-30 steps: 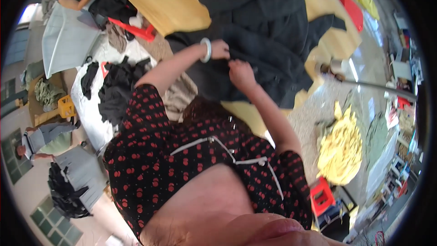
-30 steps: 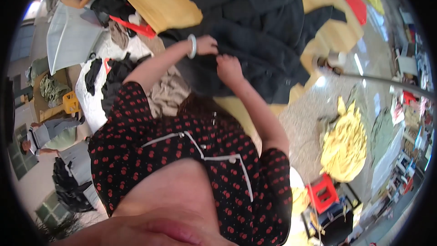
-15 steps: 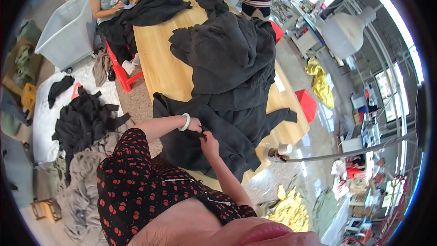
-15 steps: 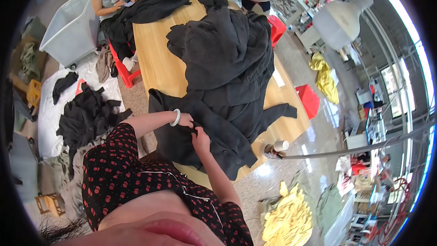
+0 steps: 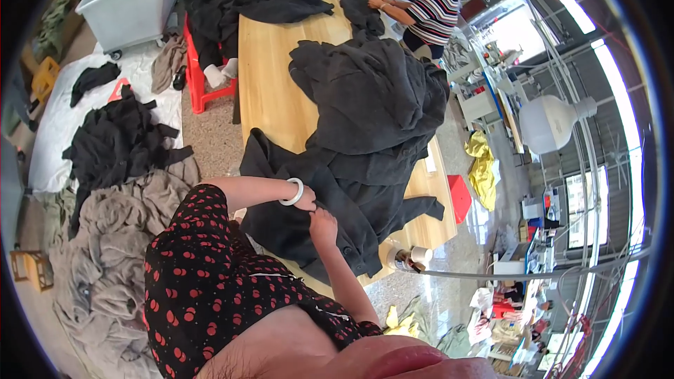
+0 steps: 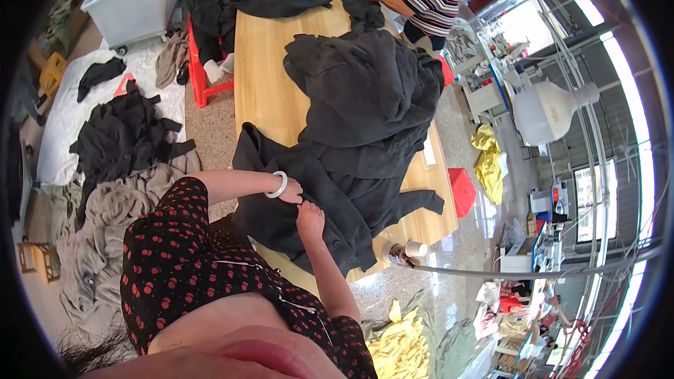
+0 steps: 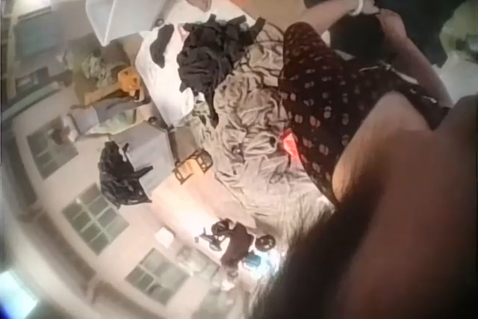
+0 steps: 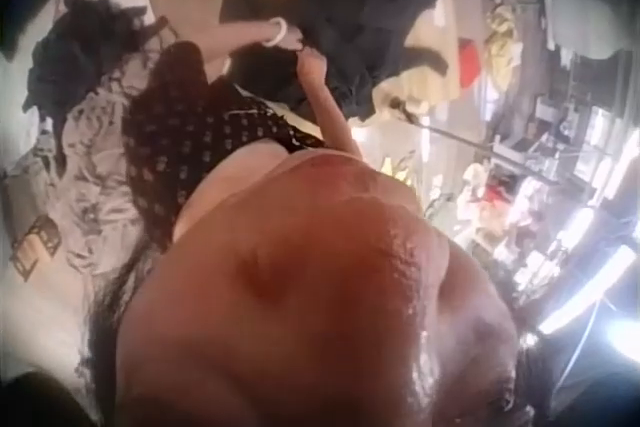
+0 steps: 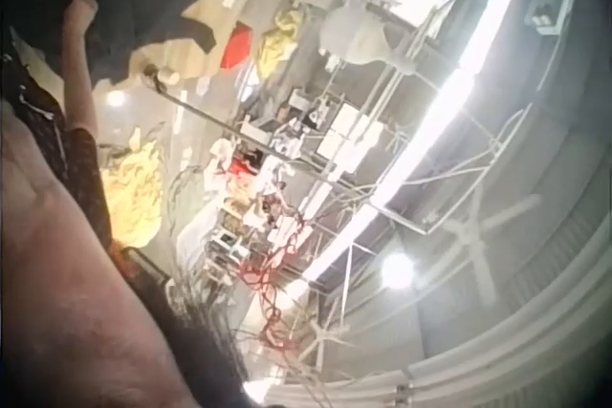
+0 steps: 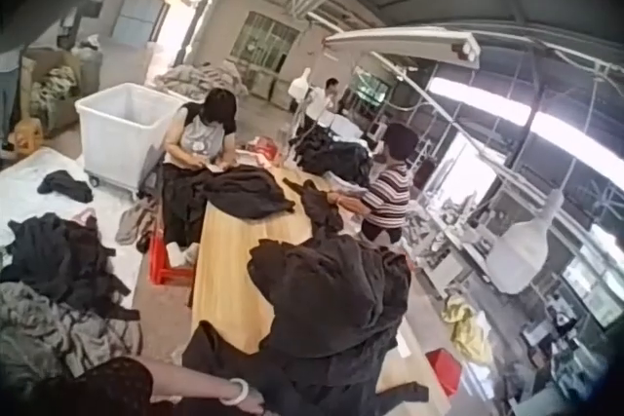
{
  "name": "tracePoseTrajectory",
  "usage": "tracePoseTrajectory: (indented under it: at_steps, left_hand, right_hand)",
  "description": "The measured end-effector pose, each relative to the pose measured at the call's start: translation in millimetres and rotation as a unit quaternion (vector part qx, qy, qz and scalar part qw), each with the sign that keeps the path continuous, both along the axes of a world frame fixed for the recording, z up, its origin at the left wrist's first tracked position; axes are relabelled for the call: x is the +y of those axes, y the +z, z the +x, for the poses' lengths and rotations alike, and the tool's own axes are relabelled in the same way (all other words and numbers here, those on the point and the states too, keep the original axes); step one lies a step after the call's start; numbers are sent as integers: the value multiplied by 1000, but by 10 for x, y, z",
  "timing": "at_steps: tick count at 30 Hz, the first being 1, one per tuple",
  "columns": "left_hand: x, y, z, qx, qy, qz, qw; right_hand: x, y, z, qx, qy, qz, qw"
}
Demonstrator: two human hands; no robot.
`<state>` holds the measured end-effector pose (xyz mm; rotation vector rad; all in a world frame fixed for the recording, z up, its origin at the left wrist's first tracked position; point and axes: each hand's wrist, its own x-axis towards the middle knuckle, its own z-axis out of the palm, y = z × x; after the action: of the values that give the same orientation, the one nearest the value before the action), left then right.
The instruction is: Folding and inspecting black fabric garments at a workstation in a sewing factory.
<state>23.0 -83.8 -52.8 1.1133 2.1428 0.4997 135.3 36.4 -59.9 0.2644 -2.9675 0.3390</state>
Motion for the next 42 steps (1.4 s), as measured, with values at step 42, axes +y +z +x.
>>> tracePoseTrajectory:
  at_steps: [42]
  left_hand:
    - [-670, 434, -58, -110, 93, 462, 875]
  right_hand:
    - [720, 453, 81, -51, -206, -520, 827]
